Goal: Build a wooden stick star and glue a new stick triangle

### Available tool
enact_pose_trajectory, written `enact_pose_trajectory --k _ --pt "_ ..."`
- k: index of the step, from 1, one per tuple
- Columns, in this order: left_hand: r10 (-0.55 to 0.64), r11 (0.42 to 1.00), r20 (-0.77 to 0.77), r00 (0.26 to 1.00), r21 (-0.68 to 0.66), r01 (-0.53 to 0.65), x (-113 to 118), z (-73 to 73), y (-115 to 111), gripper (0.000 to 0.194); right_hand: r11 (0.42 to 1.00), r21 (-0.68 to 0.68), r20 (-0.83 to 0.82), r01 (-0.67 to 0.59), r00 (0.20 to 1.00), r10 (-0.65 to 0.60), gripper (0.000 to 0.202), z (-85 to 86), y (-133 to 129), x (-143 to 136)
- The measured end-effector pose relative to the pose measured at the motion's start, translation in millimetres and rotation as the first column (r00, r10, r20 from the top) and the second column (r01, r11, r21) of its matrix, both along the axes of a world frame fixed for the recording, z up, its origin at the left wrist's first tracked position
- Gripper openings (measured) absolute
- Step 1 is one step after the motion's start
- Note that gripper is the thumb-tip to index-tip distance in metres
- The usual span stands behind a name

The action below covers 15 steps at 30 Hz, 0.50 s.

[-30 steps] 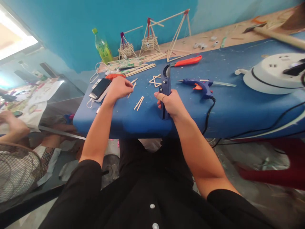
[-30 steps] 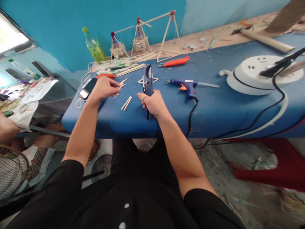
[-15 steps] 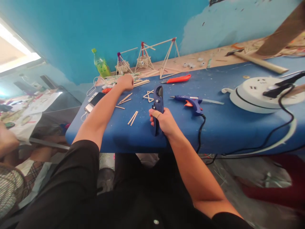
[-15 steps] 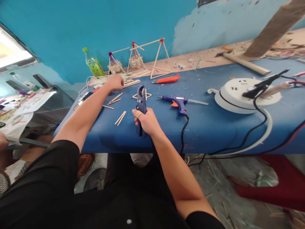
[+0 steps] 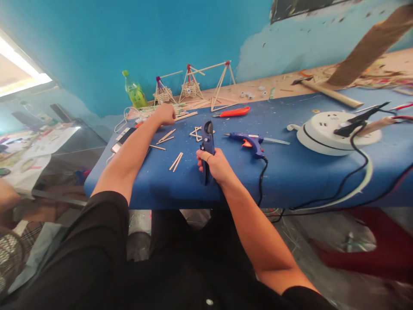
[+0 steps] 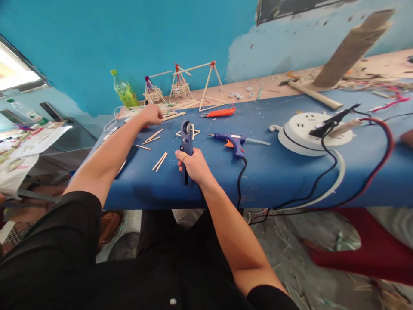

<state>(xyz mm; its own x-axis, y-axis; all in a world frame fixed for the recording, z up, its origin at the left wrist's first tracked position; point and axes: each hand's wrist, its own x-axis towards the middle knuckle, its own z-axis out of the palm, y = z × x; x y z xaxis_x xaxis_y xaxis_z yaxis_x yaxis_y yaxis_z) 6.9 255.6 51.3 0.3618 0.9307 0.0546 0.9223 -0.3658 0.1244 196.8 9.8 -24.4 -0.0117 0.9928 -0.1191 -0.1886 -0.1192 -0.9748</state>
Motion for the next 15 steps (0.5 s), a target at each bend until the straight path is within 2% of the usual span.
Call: enact_pose_trajectory --k 3,6,7,9,12,15 --pt "-0.042 0.999 0.149 0.988 0.011 0.041 2.2 15.5 -26.7 0.021 0.997 0.046 -0.002 0.067 0.998 -0.067 0.041 1.6 0.8 -1.3" --pt "-0.118 0.992 0.372 0.921 0.001 0.126 9.1 18.8 -76.8 0.024 0.971 0.116 -0.003 0.208 0.978 -0.209 0.042 8.1 4.4 2.8" --pt "-0.138 0.981 0.572 0.808 -0.035 0.192 12.2 15.4 -97.7 0.023 0.958 0.137 -0.003 0.253 0.967 -0.255 0.043 11.5 5.7 5.6" --pt "-0.112 0.931 0.824 0.556 -0.108 0.348 18.9 1.9 -140.8 0.024 0.934 0.174 0.001 0.311 0.949 -0.316 0.047 19.3 6.8 11.8" --pt "0.073 0.894 0.96 0.27 -0.183 0.41 28.7 -28.6 -194.2 0.033 0.92 0.227 0.01 0.32 0.944 -0.331 0.043 28.7 3.7 18.3" --pt "0.129 0.892 0.973 0.192 -0.198 0.406 37.4 -57.7 -221.6 0.043 0.912 0.279 0.029 0.3 0.947 -0.32 0.03 31.3 -2.5 18.8"
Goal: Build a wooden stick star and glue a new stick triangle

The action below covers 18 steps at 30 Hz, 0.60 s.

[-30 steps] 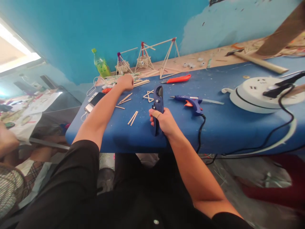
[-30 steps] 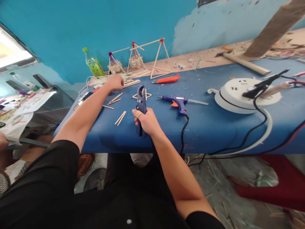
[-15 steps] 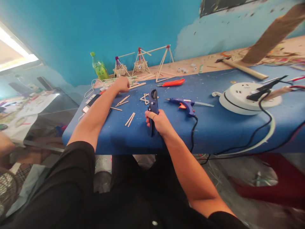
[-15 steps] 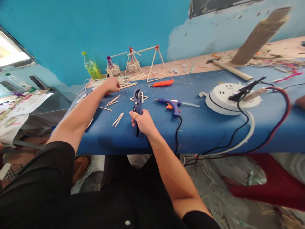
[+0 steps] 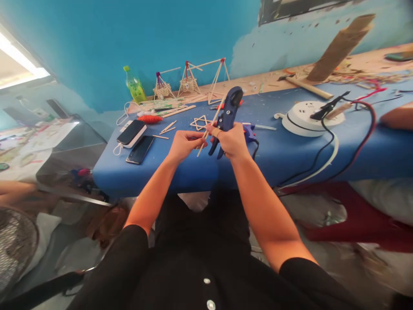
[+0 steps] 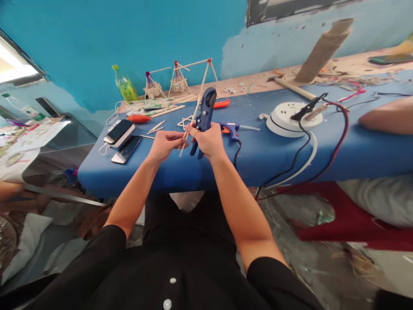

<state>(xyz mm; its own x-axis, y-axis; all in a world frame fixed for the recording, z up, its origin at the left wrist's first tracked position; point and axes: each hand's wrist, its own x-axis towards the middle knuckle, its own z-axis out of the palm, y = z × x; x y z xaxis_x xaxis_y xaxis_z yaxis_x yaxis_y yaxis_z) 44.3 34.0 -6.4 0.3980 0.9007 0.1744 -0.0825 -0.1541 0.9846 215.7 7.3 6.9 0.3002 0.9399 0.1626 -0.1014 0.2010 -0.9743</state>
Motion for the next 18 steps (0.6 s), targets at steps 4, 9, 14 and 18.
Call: enact_pose_trajectory --k 4,9,14,18 --pt "0.01 1.0 0.043 0.999 -0.025 -0.009 7.1 -20.4 -6.1 0.053 0.999 0.033 0.061 -0.012 0.998 0.01 0.023 -1.5 -6.3 0.0" --pt "-0.026 0.999 0.025 0.999 -0.029 0.026 7.2 -23.2 -2.4 0.042 0.996 0.042 0.166 -0.076 0.984 0.068 0.024 6.3 -13.9 5.0" --pt "-0.017 1.0 -0.021 1.0 0.001 0.017 3.3 -28.5 -4.5 0.034 0.998 0.01 0.28 -0.056 0.959 0.051 0.023 15.2 -17.8 6.2" --pt "0.017 0.999 -0.086 0.996 0.037 -0.014 1.8 -37.1 -9.4 0.029 0.996 -0.009 0.313 -0.093 0.945 0.091 0.022 11.8 -18.3 5.4"
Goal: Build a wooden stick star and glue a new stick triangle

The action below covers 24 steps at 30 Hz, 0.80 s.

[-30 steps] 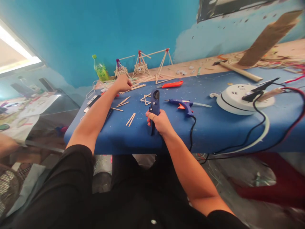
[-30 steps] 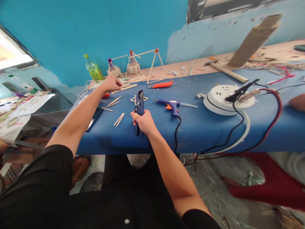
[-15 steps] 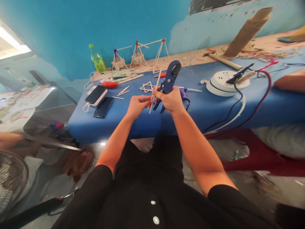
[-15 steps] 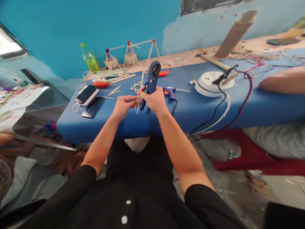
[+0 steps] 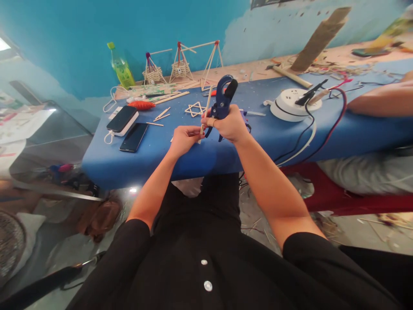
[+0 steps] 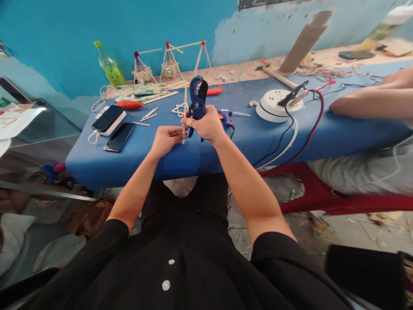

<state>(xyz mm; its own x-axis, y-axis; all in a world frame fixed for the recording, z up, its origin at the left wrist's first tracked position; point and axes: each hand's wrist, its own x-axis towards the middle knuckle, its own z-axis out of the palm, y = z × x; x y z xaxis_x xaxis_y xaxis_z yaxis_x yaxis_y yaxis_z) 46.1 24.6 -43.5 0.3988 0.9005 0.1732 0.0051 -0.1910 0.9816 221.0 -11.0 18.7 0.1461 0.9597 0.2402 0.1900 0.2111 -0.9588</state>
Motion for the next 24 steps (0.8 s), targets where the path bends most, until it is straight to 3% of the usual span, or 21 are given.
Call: enact_pose_trajectory --k 6,9,10,13,15,17,20,24 --pt "0.145 0.982 -0.098 0.985 0.138 -0.131 6.7 -2.3 -2.5 0.024 0.997 0.032 0.021 -0.069 0.997 0.068 0.015 5.4 3.5 6.4" --pt "0.305 0.929 -0.125 0.944 0.26 -0.265 11.1 -1.4 -3.9 0.024 0.999 0.044 0.288 0.016 0.957 -0.028 0.012 17.8 6.1 17.2" --pt "0.355 0.905 -0.136 0.925 0.3 -0.303 12.1 -1.4 -4.7 0.024 0.996 0.057 0.434 0.068 0.897 -0.087 0.011 21.2 6.3 20.5" --pt "0.461 0.844 -0.186 0.868 0.395 -0.364 13.1 -2.2 -7.8 0.021 0.977 0.087 0.775 0.197 0.602 -0.19 0.024 24.2 4.5 25.8" --pt "0.487 0.825 -0.215 0.846 0.431 -0.365 12.8 -2.9 -9.5 0.02 0.967 0.052 0.876 0.249 0.454 -0.164 0.036 20.6 2.5 25.3" --pt "0.495 0.817 -0.231 0.837 0.452 -0.358 12.4 -3.5 -10.4 0.02 0.956 0.012 0.915 0.293 0.382 -0.129 0.045 15.1 1.5 23.9" --pt "0.505 0.806 -0.272 0.819 0.489 -0.334 12.6 -3.4 -10.9 0.022 0.953 -0.017 0.912 0.303 0.396 -0.11 0.049 8.5 2.9 22.9" --pt "0.508 0.802 -0.329 0.796 0.519 -0.296 13.6 -0.5 -12.6 0.021 0.975 -0.086 0.894 0.203 0.447 -0.014 0.039 5.0 7.7 19.5"
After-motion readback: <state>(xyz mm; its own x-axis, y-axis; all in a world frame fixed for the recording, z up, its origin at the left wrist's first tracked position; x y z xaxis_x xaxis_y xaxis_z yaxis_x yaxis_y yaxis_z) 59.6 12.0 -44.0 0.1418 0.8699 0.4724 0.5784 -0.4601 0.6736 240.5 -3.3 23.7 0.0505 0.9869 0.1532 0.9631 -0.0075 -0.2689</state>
